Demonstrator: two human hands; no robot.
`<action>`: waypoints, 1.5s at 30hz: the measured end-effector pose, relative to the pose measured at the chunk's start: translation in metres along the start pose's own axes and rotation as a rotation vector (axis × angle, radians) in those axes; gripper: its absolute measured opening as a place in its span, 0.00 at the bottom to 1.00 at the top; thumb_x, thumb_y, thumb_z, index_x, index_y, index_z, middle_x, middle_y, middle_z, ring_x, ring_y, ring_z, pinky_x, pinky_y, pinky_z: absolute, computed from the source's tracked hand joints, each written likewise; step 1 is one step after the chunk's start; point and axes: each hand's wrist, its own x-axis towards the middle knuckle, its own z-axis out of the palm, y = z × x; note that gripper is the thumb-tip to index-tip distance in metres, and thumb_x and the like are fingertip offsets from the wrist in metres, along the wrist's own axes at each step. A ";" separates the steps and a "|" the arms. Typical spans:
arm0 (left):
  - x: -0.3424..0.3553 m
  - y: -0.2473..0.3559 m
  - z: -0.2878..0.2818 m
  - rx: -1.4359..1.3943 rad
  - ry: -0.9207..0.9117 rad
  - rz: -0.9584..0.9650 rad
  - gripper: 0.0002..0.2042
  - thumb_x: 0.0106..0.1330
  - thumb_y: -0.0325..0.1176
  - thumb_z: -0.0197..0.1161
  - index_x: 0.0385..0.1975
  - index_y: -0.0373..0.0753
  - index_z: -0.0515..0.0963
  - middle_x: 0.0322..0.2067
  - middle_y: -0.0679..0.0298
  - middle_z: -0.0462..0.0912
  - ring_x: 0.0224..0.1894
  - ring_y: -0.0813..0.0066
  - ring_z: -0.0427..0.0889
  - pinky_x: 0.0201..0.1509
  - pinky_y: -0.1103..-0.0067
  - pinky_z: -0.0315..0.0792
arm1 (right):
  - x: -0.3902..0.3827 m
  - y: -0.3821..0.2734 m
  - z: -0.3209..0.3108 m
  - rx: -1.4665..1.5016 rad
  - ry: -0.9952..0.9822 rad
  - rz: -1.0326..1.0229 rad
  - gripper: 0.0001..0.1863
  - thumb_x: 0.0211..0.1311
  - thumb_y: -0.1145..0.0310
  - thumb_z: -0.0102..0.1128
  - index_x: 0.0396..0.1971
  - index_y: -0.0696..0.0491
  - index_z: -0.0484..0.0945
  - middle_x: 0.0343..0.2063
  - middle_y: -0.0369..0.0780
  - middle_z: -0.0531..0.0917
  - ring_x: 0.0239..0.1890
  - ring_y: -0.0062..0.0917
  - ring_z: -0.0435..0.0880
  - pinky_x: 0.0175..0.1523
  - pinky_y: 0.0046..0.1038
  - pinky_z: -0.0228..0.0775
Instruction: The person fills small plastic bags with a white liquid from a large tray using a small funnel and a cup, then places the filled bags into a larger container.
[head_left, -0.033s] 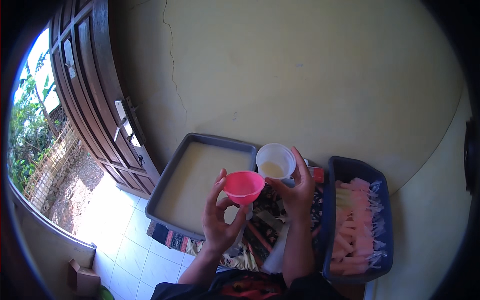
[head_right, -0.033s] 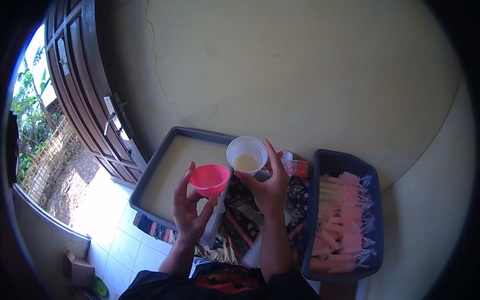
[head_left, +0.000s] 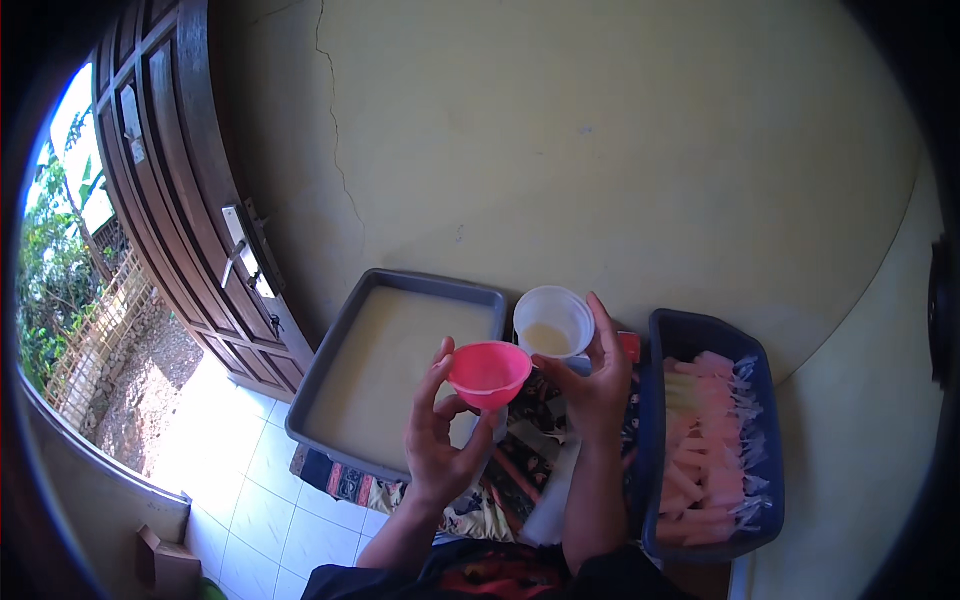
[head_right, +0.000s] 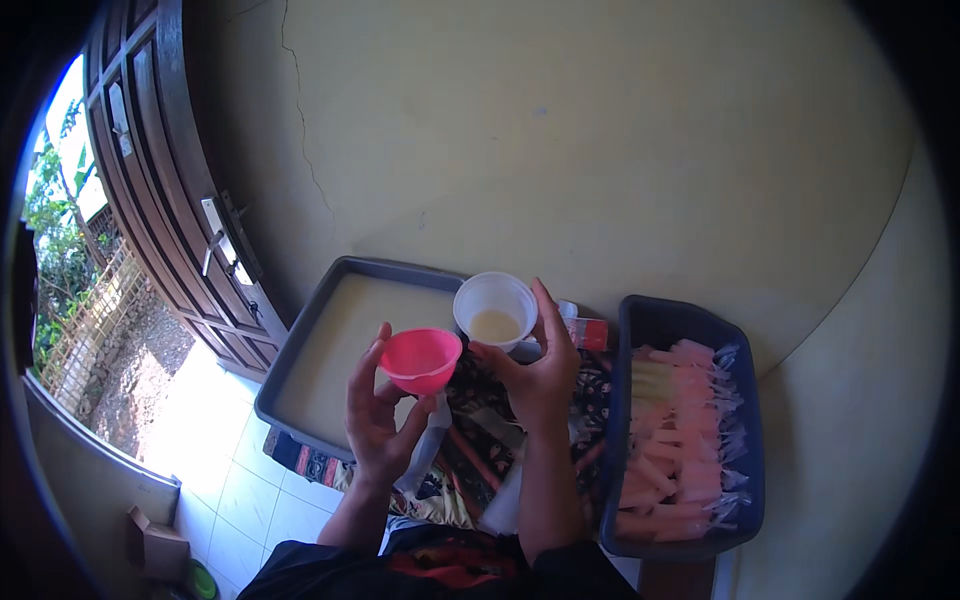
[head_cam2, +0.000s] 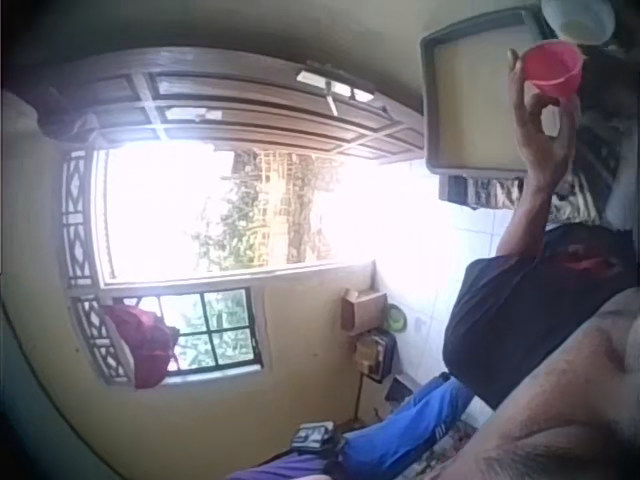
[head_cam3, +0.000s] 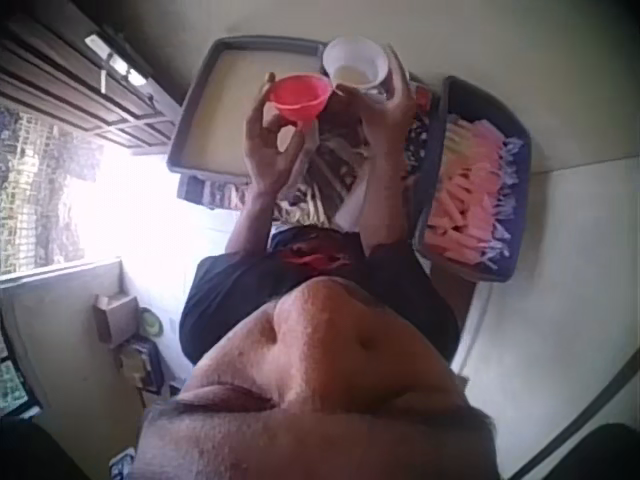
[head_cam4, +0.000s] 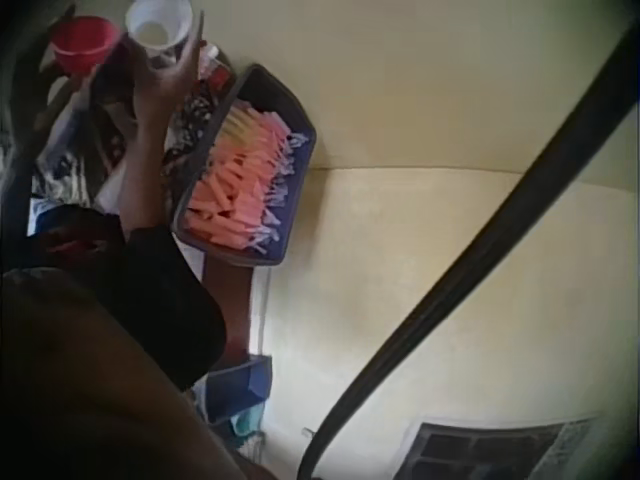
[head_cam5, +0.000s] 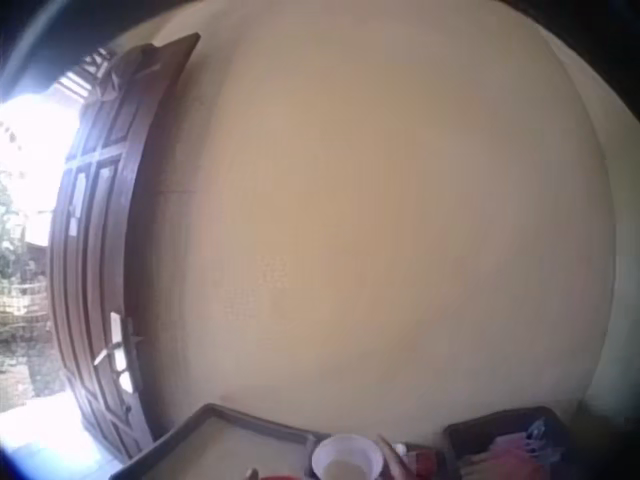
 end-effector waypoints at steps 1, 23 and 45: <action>0.002 0.002 0.010 -0.052 -0.026 0.025 0.41 0.64 0.12 0.69 0.79 0.34 0.61 0.81 0.37 0.58 0.76 0.51 0.74 0.62 0.66 0.85 | -0.002 -0.008 -0.009 -0.017 0.058 -0.025 0.53 0.51 0.59 0.91 0.74 0.62 0.72 0.59 0.48 0.88 0.62 0.30 0.88 0.69 0.34 0.75; -0.026 -0.066 0.083 0.260 0.111 0.178 0.35 0.65 0.15 0.71 0.73 0.36 0.69 0.76 0.34 0.66 0.74 0.41 0.76 0.58 0.68 0.86 | -0.008 -0.050 -0.068 -0.575 0.086 -0.323 0.47 0.43 0.76 0.88 0.69 0.54 0.79 0.62 0.48 0.87 0.63 0.40 0.88 0.68 0.39 0.81; -0.029 -0.078 0.082 0.354 0.111 0.098 0.31 0.65 0.16 0.69 0.71 0.34 0.71 0.73 0.30 0.70 0.76 0.34 0.71 0.78 0.57 0.69 | 0.009 -0.029 -0.059 -0.624 -0.077 -0.406 0.42 0.41 0.80 0.85 0.64 0.48 0.85 0.64 0.39 0.86 0.70 0.39 0.83 0.76 0.43 0.75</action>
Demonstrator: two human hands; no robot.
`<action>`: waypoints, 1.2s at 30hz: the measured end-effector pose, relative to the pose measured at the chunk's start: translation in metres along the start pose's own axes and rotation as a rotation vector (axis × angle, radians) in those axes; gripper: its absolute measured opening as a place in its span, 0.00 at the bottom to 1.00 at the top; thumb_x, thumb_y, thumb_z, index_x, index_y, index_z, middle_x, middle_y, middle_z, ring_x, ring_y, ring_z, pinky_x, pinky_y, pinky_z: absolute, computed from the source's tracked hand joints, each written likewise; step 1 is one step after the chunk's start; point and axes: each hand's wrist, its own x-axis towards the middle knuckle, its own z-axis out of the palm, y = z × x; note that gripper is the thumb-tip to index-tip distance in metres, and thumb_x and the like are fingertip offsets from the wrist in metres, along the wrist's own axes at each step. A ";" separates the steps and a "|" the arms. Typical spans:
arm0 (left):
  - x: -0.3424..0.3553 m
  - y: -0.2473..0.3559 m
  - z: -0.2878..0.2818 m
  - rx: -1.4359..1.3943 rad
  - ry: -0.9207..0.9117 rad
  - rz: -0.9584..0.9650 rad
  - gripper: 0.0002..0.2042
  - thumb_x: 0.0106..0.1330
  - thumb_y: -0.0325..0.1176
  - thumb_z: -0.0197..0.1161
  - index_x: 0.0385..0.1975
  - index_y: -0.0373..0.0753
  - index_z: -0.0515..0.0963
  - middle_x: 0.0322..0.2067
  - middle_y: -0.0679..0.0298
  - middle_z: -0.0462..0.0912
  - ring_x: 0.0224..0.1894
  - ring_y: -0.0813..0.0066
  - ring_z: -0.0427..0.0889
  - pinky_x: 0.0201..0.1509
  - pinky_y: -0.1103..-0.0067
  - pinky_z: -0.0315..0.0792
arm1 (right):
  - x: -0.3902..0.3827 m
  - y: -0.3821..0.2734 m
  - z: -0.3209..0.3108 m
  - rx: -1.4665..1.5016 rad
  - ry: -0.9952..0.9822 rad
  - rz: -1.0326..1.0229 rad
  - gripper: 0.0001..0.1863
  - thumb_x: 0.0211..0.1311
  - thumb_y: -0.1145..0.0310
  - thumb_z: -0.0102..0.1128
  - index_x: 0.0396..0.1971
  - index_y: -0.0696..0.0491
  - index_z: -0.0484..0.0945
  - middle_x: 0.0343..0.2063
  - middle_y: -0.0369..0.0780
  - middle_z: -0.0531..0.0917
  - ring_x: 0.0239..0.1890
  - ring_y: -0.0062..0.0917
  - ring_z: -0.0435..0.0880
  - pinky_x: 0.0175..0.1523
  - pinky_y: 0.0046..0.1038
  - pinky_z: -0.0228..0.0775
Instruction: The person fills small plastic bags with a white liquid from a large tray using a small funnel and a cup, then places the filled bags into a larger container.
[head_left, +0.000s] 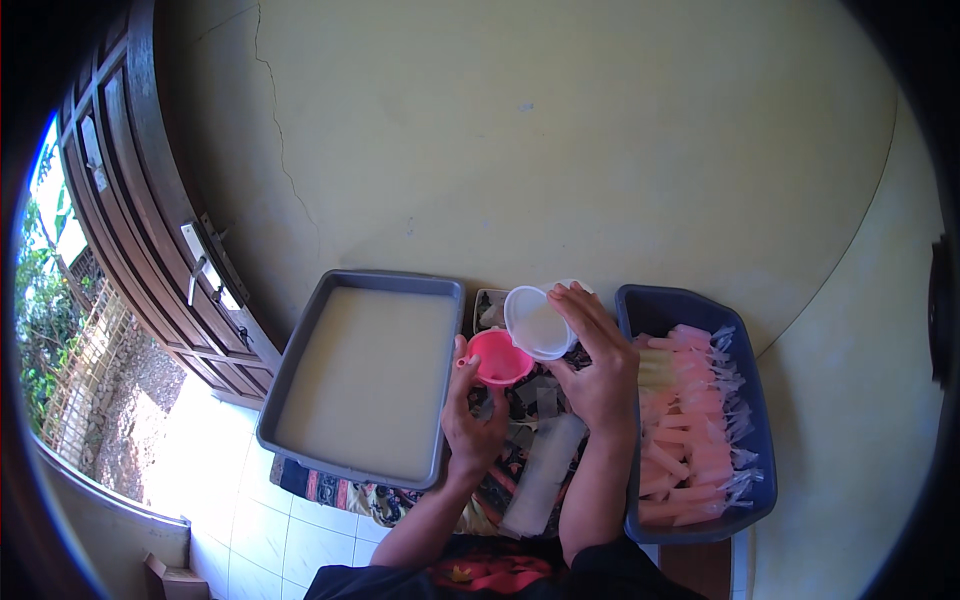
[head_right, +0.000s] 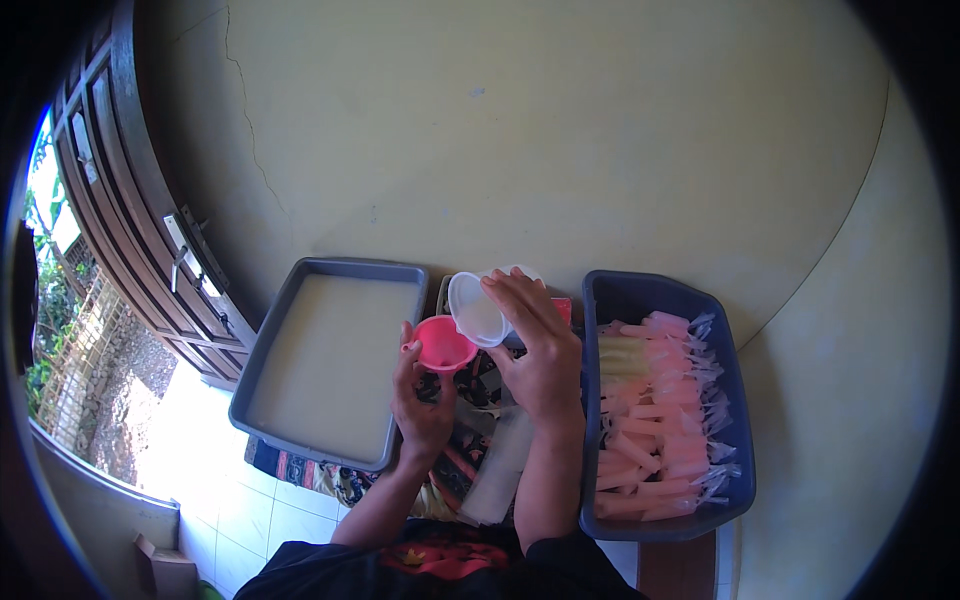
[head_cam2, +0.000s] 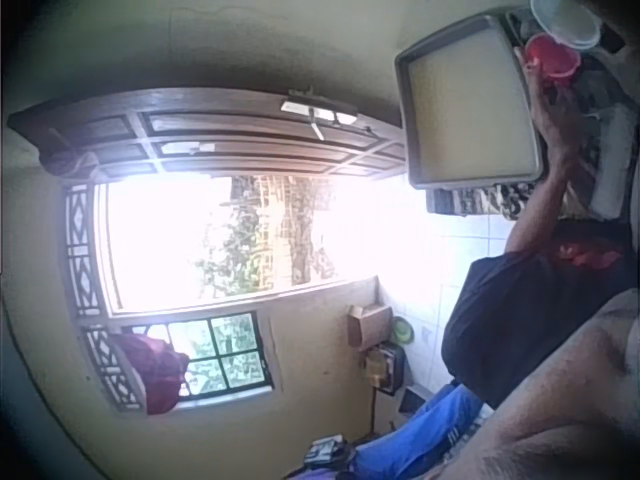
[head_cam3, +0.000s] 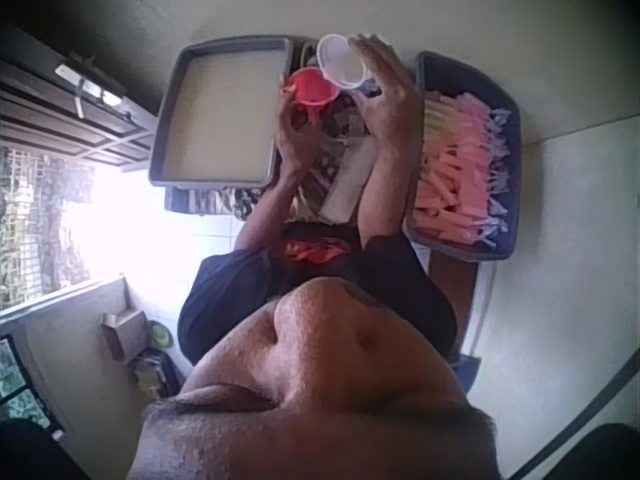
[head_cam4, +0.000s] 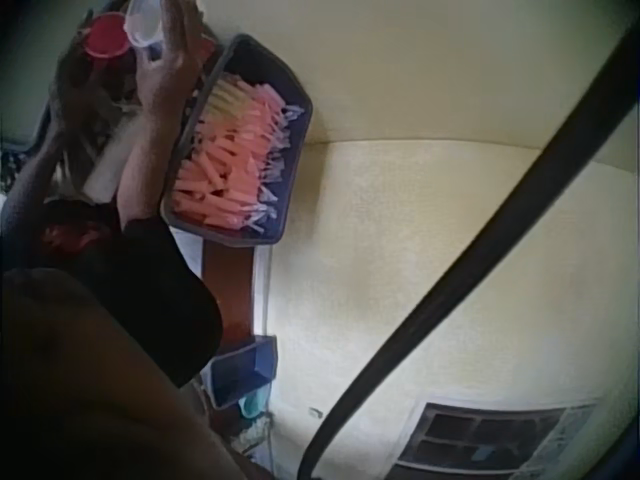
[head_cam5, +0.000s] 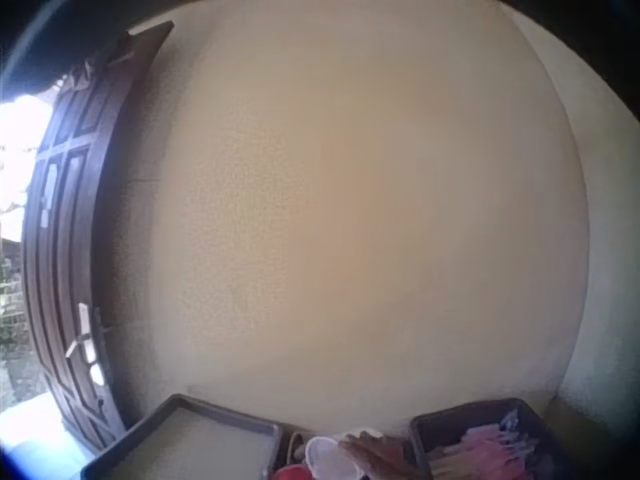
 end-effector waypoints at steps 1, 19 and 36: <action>0.001 0.001 0.000 -0.003 -0.005 -0.004 0.31 0.66 0.15 0.69 0.71 0.34 0.71 0.73 0.30 0.70 0.76 0.35 0.72 0.78 0.57 0.69 | 0.001 -0.001 0.000 0.011 -0.003 0.005 0.42 0.41 0.80 0.85 0.64 0.48 0.85 0.64 0.40 0.86 0.70 0.39 0.83 0.77 0.43 0.75; 0.008 -0.002 0.005 -0.043 0.042 0.048 0.33 0.66 0.16 0.71 0.73 0.36 0.70 0.75 0.31 0.68 0.76 0.37 0.73 0.72 0.60 0.76 | 0.015 -0.009 -0.005 0.000 -0.018 -0.053 0.41 0.41 0.81 0.84 0.63 0.47 0.86 0.63 0.38 0.86 0.69 0.39 0.83 0.78 0.44 0.72; 0.013 0.001 0.010 -0.095 0.070 0.070 0.33 0.68 0.17 0.71 0.74 0.37 0.69 0.76 0.31 0.66 0.74 0.40 0.76 0.59 0.68 0.84 | 0.023 -0.015 -0.009 -0.028 -0.010 -0.070 0.38 0.42 0.82 0.83 0.60 0.47 0.88 0.62 0.39 0.87 0.69 0.38 0.83 0.75 0.42 0.78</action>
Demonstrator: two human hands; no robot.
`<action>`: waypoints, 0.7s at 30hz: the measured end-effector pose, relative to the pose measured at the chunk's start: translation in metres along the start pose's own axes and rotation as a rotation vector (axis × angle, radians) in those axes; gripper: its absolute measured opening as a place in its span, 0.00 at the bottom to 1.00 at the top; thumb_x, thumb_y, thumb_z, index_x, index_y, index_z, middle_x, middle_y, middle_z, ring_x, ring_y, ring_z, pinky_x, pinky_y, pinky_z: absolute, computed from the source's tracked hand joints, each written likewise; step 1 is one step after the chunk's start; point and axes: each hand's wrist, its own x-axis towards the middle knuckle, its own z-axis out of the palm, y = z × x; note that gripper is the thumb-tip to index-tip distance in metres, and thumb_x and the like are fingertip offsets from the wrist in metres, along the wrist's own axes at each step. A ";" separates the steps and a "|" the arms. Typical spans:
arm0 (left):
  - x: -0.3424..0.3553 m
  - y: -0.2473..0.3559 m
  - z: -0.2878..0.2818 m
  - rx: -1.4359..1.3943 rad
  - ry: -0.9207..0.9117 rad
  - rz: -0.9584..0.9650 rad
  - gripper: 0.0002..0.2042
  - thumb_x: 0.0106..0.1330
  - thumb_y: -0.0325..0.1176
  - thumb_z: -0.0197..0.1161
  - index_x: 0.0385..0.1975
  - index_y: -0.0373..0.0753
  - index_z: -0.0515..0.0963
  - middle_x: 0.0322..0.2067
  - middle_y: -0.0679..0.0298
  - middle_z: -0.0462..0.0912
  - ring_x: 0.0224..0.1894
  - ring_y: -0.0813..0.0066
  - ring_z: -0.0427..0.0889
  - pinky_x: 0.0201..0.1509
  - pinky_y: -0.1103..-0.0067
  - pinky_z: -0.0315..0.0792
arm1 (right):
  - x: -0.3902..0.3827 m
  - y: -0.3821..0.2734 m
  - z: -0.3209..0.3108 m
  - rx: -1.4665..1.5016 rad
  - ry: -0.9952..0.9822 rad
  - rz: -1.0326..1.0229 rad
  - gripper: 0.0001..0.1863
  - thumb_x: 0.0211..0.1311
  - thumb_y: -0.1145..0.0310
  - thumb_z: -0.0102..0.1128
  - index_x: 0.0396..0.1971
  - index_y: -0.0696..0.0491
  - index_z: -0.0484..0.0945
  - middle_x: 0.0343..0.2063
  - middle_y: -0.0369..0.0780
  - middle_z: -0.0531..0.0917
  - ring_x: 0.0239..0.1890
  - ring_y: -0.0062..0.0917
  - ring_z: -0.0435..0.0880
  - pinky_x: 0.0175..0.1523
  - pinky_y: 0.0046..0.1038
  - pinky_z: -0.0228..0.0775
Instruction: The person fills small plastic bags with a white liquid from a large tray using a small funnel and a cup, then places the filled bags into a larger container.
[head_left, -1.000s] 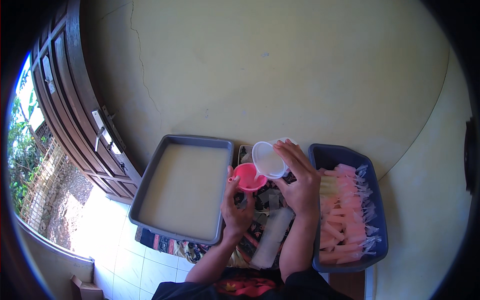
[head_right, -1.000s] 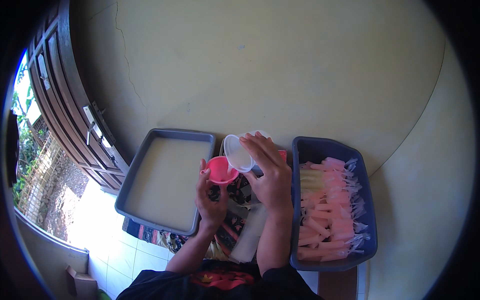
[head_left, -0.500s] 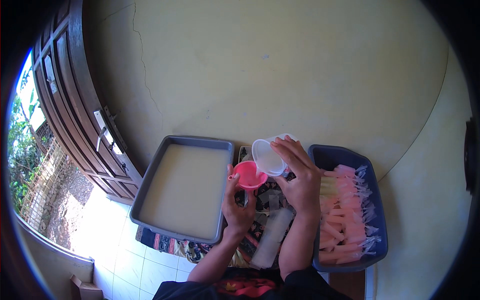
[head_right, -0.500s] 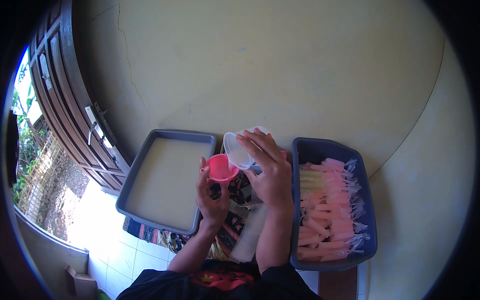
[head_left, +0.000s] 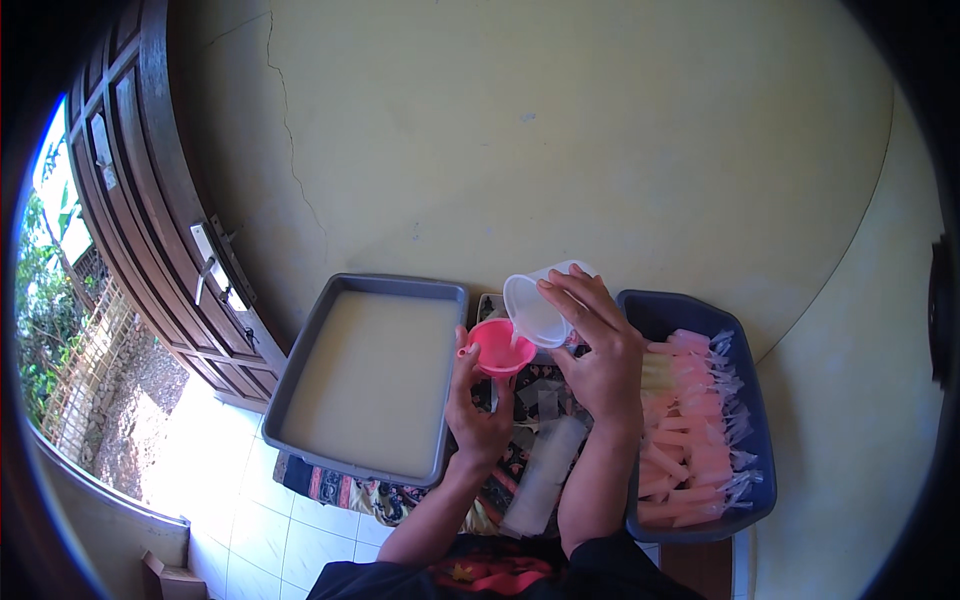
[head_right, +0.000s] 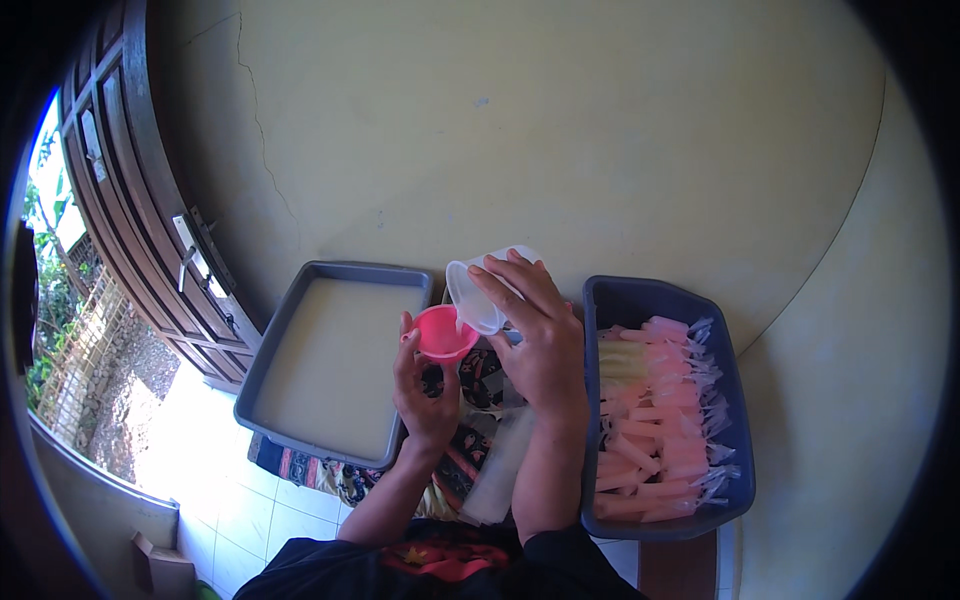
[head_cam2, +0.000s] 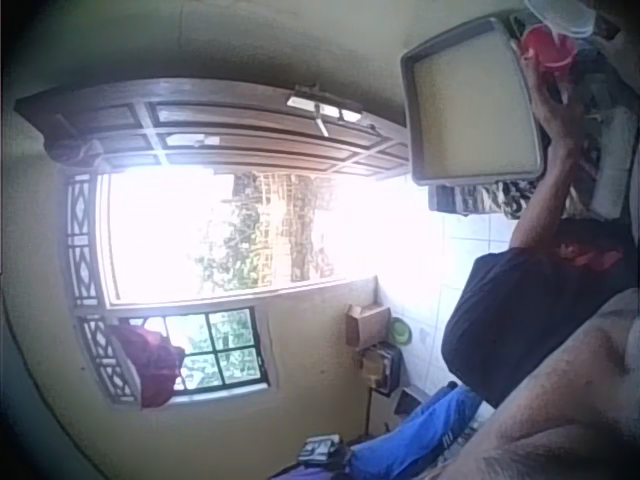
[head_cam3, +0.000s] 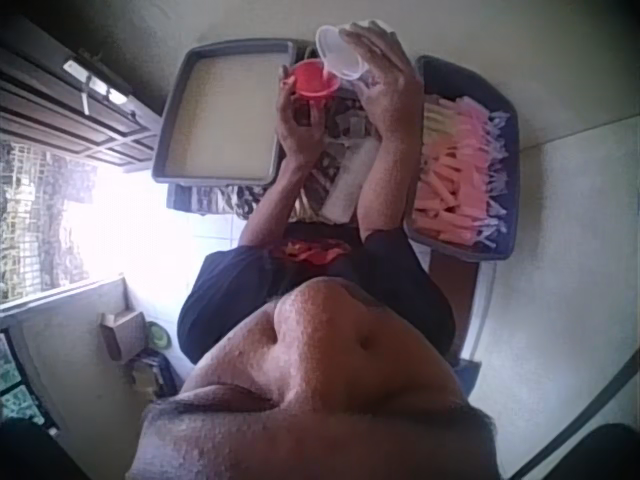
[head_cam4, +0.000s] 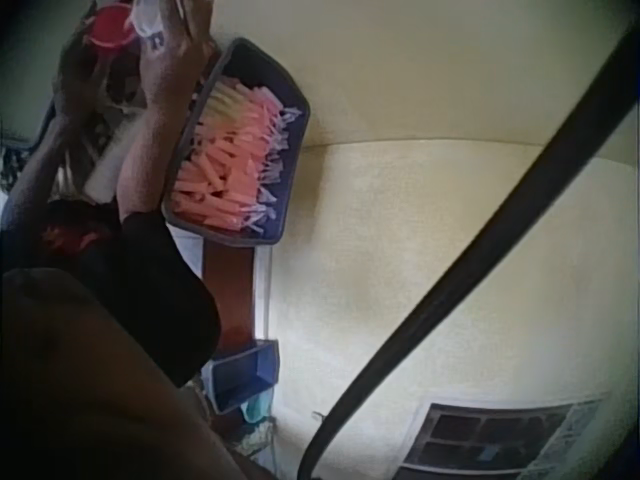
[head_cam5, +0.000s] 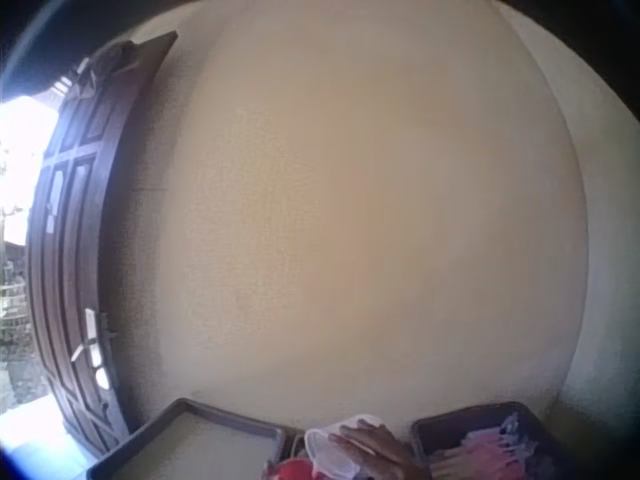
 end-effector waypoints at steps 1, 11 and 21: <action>0.000 -0.001 0.000 0.000 0.004 0.000 0.33 0.69 0.17 0.71 0.74 0.37 0.69 0.76 0.31 0.66 0.74 0.40 0.76 0.59 0.68 0.84 | 0.001 -0.001 -0.001 -0.021 0.002 -0.014 0.38 0.42 0.82 0.83 0.60 0.47 0.88 0.62 0.39 0.87 0.69 0.38 0.83 0.74 0.41 0.79; 0.000 0.001 -0.002 0.029 -0.062 0.017 0.37 0.68 0.10 0.64 0.77 0.36 0.62 0.80 0.33 0.57 0.72 0.48 0.78 0.65 0.64 0.83 | -0.001 0.002 0.000 -0.009 0.019 -0.038 0.37 0.44 0.80 0.84 0.61 0.45 0.87 0.61 0.36 0.87 0.67 0.39 0.84 0.76 0.44 0.74; -0.001 0.004 -0.005 -0.103 -0.063 -0.060 0.39 0.68 0.10 0.63 0.80 0.37 0.58 0.83 0.40 0.52 0.75 0.50 0.74 0.65 0.69 0.83 | -0.027 0.016 0.010 0.138 0.108 0.261 0.47 0.45 0.73 0.89 0.70 0.56 0.77 0.61 0.47 0.86 0.63 0.36 0.88 0.64 0.36 0.83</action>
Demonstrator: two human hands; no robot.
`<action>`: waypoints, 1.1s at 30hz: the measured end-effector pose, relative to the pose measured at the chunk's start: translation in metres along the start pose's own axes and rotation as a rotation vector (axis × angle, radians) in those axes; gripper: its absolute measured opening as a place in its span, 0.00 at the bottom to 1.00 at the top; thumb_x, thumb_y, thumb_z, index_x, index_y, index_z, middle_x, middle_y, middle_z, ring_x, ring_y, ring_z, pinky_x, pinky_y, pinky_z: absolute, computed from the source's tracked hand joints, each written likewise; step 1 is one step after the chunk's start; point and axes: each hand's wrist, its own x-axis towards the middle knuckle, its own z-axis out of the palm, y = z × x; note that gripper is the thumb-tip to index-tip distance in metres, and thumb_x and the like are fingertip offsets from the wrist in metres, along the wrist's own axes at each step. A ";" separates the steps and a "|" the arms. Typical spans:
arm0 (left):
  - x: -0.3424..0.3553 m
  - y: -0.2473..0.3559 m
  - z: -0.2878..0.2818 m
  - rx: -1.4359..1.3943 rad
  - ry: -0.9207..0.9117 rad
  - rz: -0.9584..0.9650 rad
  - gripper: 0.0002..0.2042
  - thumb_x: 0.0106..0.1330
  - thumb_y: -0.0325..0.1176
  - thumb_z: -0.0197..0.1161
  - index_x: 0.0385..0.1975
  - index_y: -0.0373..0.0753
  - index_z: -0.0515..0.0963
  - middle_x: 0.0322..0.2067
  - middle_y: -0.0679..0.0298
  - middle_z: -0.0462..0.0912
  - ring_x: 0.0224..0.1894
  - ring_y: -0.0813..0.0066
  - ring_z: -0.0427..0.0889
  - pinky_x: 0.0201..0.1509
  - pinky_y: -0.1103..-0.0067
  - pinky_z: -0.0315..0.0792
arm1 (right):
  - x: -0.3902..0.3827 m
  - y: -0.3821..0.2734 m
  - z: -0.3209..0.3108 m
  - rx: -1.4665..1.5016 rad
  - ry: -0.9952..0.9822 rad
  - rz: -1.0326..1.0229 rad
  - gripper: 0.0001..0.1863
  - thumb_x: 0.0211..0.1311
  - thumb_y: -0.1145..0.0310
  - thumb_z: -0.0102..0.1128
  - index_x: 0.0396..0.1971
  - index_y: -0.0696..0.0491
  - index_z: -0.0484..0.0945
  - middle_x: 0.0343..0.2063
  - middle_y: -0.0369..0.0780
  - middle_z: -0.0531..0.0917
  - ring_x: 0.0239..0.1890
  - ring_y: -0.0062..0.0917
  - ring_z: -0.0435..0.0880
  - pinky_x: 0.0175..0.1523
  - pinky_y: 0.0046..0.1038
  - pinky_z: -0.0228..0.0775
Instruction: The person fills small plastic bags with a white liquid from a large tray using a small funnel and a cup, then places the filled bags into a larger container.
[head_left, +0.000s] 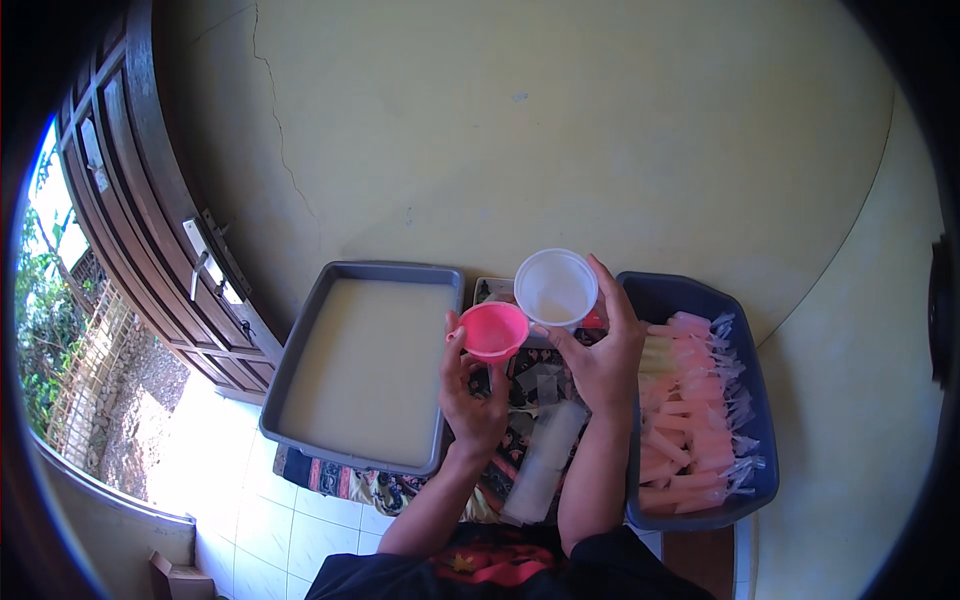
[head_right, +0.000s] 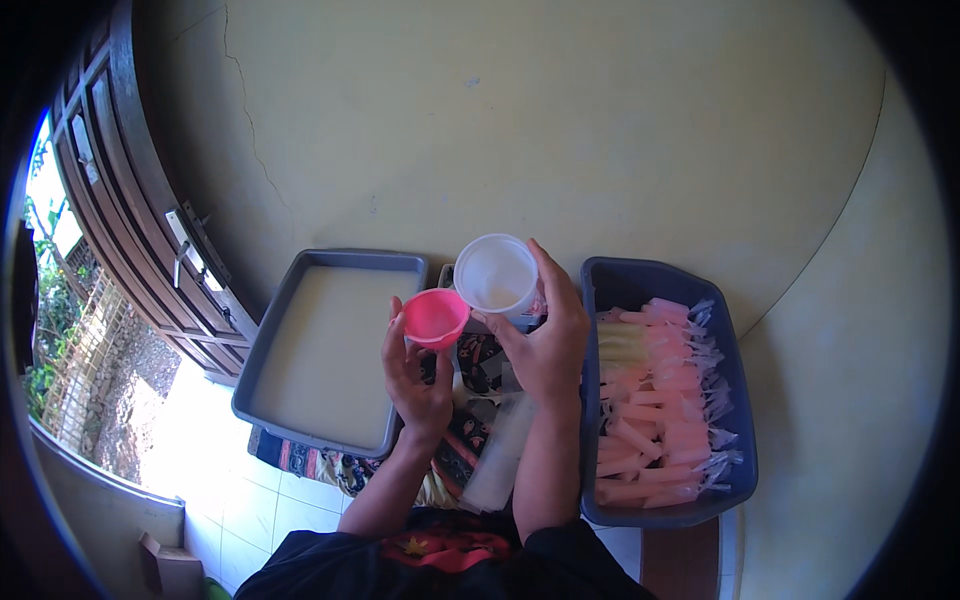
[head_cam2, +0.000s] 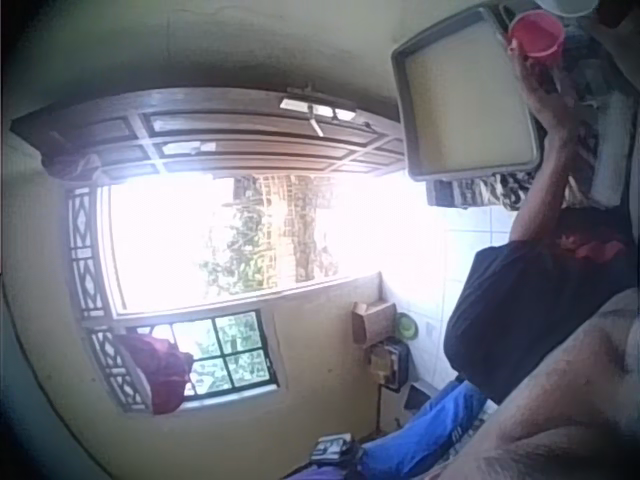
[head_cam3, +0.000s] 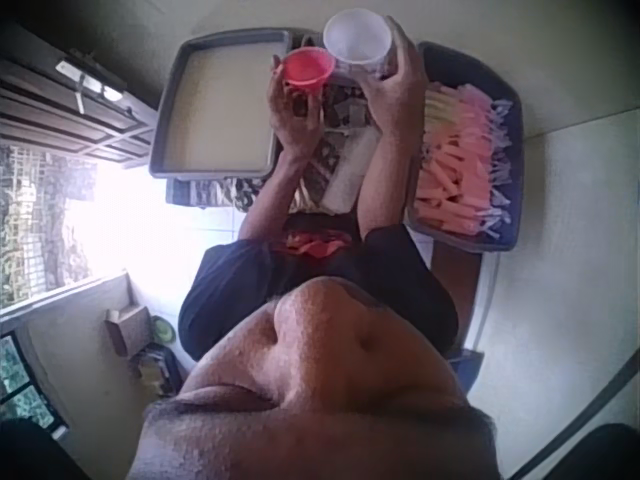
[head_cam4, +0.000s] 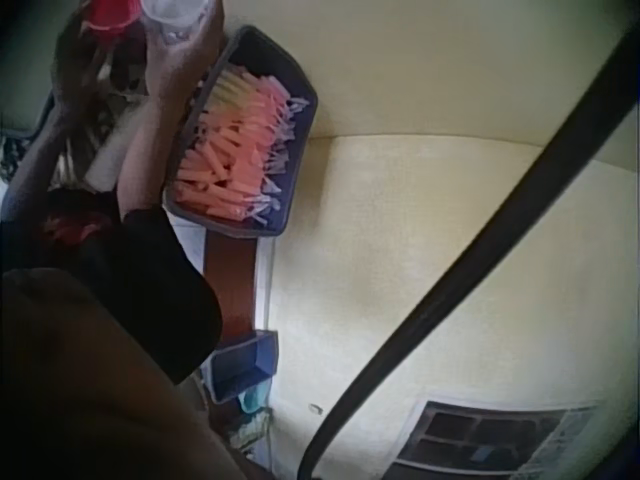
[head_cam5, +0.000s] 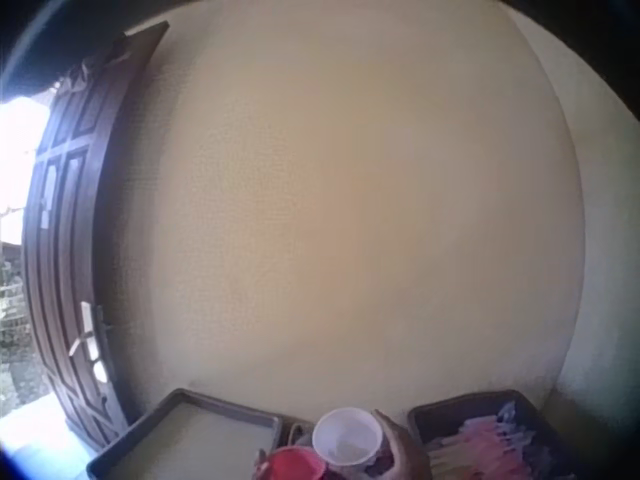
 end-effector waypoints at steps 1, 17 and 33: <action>0.000 0.003 0.001 -0.011 0.004 -0.005 0.39 0.69 0.10 0.63 0.80 0.38 0.58 0.83 0.40 0.52 0.75 0.51 0.75 0.65 0.69 0.84 | -0.007 0.014 0.006 0.140 0.042 0.088 0.47 0.48 0.71 0.90 0.71 0.57 0.75 0.61 0.48 0.86 0.63 0.35 0.87 0.65 0.36 0.83; -0.007 0.016 -0.006 -0.060 -0.026 -0.051 0.40 0.68 0.11 0.64 0.80 0.38 0.57 0.83 0.40 0.53 0.72 0.52 0.79 0.59 0.74 0.88 | -0.073 0.065 0.027 0.360 -0.018 0.323 0.48 0.54 0.75 0.87 0.73 0.63 0.69 0.64 0.52 0.83 0.67 0.34 0.83 0.70 0.36 0.79; -0.015 0.008 -0.007 -0.074 -0.058 -0.058 0.42 0.67 0.11 0.64 0.80 0.38 0.56 0.83 0.39 0.52 0.73 0.51 0.77 0.60 0.72 0.87 | -0.116 0.111 0.059 -0.031 -0.143 0.372 0.50 0.45 0.62 0.88 0.69 0.60 0.72 0.58 0.53 0.83 0.61 0.47 0.85 0.68 0.43 0.77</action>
